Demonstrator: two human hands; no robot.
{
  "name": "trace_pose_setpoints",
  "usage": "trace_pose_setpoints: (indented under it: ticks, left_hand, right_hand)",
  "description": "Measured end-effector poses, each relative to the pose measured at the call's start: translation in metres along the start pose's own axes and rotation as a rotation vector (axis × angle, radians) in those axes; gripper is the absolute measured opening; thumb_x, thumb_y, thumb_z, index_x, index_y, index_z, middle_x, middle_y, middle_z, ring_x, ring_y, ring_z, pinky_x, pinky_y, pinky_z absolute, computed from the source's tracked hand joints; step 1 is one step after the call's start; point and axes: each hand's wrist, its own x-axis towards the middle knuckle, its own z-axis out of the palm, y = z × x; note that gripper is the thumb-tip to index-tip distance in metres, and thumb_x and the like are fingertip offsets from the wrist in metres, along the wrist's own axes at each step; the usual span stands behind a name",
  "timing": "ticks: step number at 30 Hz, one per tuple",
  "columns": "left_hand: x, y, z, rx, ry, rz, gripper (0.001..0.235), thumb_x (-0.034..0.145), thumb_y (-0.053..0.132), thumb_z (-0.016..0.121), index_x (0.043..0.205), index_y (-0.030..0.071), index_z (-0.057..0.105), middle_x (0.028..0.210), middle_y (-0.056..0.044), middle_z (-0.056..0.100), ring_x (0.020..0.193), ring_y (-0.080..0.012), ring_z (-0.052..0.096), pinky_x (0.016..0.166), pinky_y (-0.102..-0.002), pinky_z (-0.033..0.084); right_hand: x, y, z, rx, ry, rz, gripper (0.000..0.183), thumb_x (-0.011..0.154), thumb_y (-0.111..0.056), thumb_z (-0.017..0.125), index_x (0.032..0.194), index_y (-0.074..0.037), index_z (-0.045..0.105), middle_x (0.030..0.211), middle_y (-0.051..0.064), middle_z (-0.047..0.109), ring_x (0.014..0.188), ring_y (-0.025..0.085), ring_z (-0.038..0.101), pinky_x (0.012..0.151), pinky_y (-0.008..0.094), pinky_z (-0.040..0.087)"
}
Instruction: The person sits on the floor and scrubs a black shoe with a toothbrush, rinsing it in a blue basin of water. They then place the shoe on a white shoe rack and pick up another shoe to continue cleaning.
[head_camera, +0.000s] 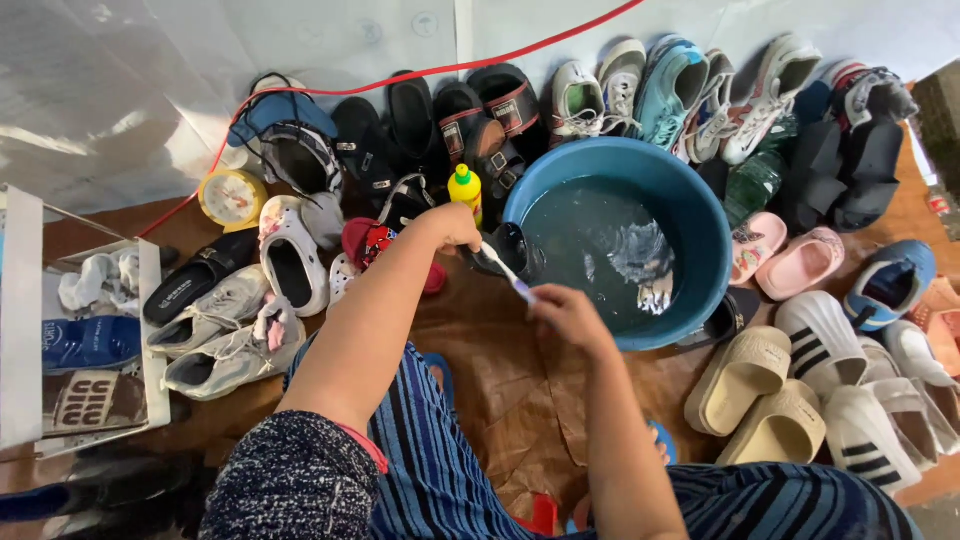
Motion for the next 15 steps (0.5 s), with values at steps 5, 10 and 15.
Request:
trace_pose_setpoints:
  ticks: [5, 10, 15]
  left_hand:
    - [0.027, -0.001, 0.019, 0.005, 0.015, 0.018, 0.067, 0.071, 0.007, 0.084, 0.132, -0.005, 0.059, 0.125, -0.023, 0.06, 0.092, -0.0344, 0.072, 0.058, -0.037, 0.067]
    - [0.0, 0.012, 0.017, 0.03, 0.009, 0.033, 0.068, 0.076, 0.001, 0.082, 0.136, -0.012, 0.053, 0.129, -0.031, 0.058, 0.101, -0.0405, 0.07, 0.066, -0.039, 0.069]
    - [-0.039, 0.036, 0.019, 0.088, -0.026, 0.077, 0.068, 0.079, 0.0, 0.08, 0.139, -0.012, 0.052, 0.139, -0.032, 0.054, 0.11, -0.0413, 0.069, 0.072, -0.041, 0.069]
  right_hand:
    - [0.006, 0.032, 0.026, -0.032, -0.048, 0.112, 0.027, 0.095, -0.023, 0.062, 0.119, -0.012, 0.071, 0.074, 0.01, 0.079, 0.059, 0.02, 0.075, 0.044, 0.031, 0.061]
    - [-0.02, -0.017, 0.045, 0.313, -0.23, -0.041, 0.026, 0.099, -0.013, 0.056, 0.12, 0.001, 0.061, 0.075, 0.018, 0.075, 0.052, 0.024, 0.074, 0.041, 0.034, 0.058]
    - [-0.013, 0.001, 0.048, 0.362, -0.127, 0.098, 0.028, 0.105, -0.013, 0.049, 0.123, 0.007, 0.057, 0.078, 0.023, 0.075, 0.054, 0.028, 0.074, 0.048, 0.034, 0.057]
